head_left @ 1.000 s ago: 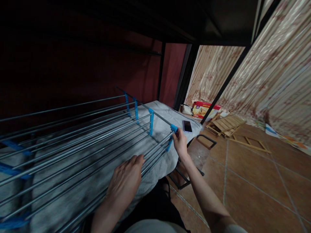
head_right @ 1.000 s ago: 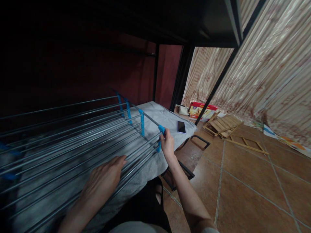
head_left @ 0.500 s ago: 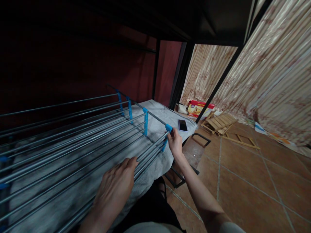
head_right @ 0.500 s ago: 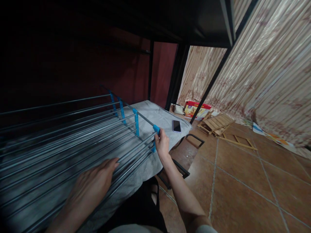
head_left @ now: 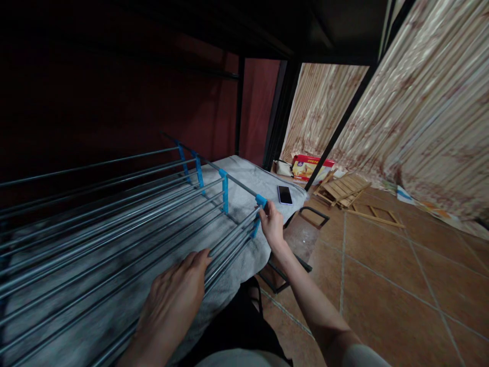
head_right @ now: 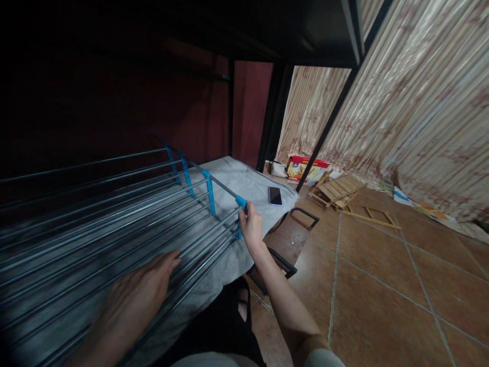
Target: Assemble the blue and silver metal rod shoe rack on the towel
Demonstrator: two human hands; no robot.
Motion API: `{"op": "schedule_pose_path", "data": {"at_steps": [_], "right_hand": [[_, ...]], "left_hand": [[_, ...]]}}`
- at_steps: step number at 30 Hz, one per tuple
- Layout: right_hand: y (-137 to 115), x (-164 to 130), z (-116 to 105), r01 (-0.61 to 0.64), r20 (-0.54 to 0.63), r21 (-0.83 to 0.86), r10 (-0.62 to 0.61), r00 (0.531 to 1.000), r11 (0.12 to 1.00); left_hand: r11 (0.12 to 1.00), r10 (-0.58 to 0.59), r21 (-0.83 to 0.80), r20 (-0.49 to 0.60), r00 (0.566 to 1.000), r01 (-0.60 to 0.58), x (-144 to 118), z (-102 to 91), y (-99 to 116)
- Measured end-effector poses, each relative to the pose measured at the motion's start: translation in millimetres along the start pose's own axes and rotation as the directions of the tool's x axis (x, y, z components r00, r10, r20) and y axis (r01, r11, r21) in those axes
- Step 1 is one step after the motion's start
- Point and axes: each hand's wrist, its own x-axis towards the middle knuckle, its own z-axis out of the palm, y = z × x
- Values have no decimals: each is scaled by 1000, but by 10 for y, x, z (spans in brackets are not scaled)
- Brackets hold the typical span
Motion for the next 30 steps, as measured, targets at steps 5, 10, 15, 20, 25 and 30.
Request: {"op": "schedule_pose_path", "data": {"at_steps": [5, 10, 15, 20, 25, 30], "right_hand": [[-4, -16, -11, 34, 14, -18, -33, 999, 999], [4, -20, -20, 45, 24, -12, -45, 999, 999], [29, -15, -24, 30, 24, 17, -30, 999, 999], [85, 0, -21, 24, 31, 131, -28, 999, 991], [168, 30, -29, 6, 62, 224, -21, 998, 975], [258, 76, -48, -34, 129, 275, -2, 992, 961]], "left_hand": [[1000, 7, 13, -20, 1000, -7, -9, 8, 6], [1000, 22, 19, -62, 998, -21, -9, -2, 15], [999, 30, 27, -83, 996, -28, -1, -13, 28], [992, 49, 121, -259, 965, -18, -82, 35, 87], [974, 31, 215, -456, 889, 76, -307, 133, 93], [963, -48, 213, -468, 883, 165, -599, 198, -14]]}}
